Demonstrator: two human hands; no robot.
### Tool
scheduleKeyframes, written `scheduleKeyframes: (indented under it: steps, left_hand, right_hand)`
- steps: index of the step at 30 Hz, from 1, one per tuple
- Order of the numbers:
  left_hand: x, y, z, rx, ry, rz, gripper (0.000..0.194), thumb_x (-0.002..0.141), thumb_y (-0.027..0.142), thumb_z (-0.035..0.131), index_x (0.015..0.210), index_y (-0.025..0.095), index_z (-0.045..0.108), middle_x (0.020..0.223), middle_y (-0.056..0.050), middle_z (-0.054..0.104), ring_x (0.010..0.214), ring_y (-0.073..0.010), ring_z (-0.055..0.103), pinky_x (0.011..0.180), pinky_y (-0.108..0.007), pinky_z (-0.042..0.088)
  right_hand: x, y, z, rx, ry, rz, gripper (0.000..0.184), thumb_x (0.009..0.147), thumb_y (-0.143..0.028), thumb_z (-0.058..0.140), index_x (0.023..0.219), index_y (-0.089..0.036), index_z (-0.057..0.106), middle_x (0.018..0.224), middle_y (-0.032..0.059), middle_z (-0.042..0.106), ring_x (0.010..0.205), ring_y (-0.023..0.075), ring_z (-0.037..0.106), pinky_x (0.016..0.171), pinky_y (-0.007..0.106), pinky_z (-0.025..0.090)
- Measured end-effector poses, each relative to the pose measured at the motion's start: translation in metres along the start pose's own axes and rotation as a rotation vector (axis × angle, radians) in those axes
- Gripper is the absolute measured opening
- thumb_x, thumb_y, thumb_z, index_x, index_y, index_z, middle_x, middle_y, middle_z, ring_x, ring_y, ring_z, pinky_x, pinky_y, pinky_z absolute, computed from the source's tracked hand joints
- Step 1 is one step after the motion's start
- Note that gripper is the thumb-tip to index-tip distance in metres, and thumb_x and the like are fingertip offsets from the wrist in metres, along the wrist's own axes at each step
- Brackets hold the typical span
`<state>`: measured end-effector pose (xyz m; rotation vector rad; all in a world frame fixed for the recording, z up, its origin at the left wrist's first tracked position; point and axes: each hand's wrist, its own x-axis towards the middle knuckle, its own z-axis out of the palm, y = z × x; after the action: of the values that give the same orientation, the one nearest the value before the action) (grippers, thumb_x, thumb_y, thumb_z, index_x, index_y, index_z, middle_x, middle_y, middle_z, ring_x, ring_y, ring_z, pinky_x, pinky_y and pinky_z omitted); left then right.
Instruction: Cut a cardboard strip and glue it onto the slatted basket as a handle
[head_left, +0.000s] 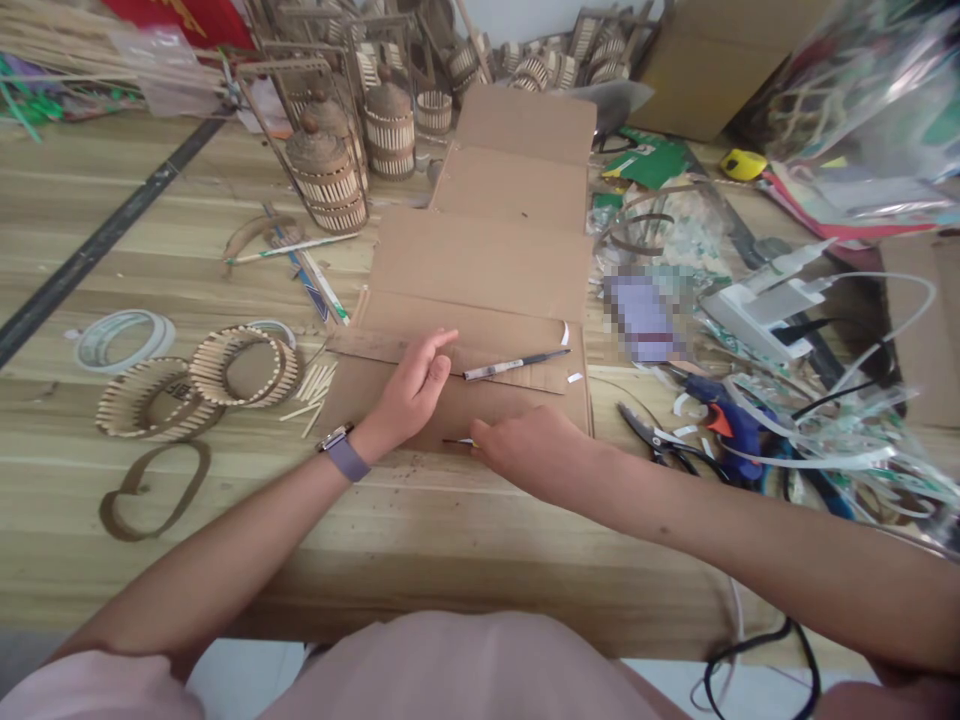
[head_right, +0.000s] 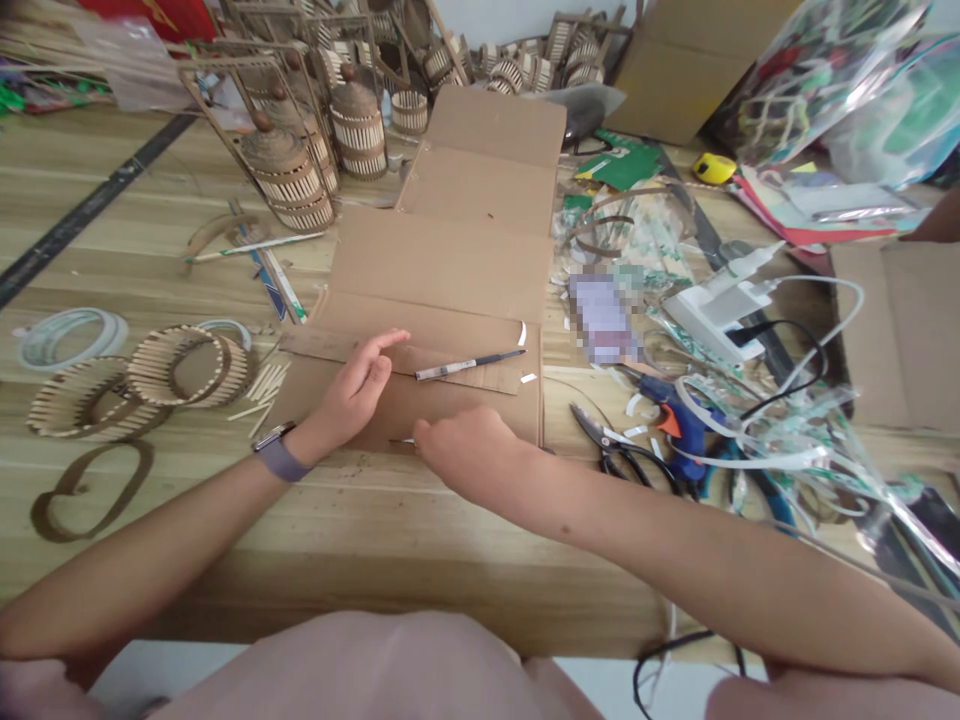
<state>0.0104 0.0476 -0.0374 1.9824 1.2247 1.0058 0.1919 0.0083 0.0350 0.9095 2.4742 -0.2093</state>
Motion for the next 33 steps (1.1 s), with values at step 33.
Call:
scheduleKeyframes:
  steps: [33]
  left_hand:
    - [0.0, -0.011, 0.0, 0.1, -0.049, 0.12, 0.045, 0.103, 0.044, 0.028, 0.135, 0.017, 0.046, 0.137, -0.016, 0.054, 0.136, -0.0246, 0.043, 0.115, -0.05, 0.033]
  right_hand:
    - [-0.034, 0.025, 0.04, -0.103, -0.006, 0.098, 0.03, 0.07, 0.005, 0.058, 0.089, -0.016, 0.06, 0.061, 0.0025, 0.067, 0.055, 0.0201, 0.068, 0.043, 0.023, 0.03]
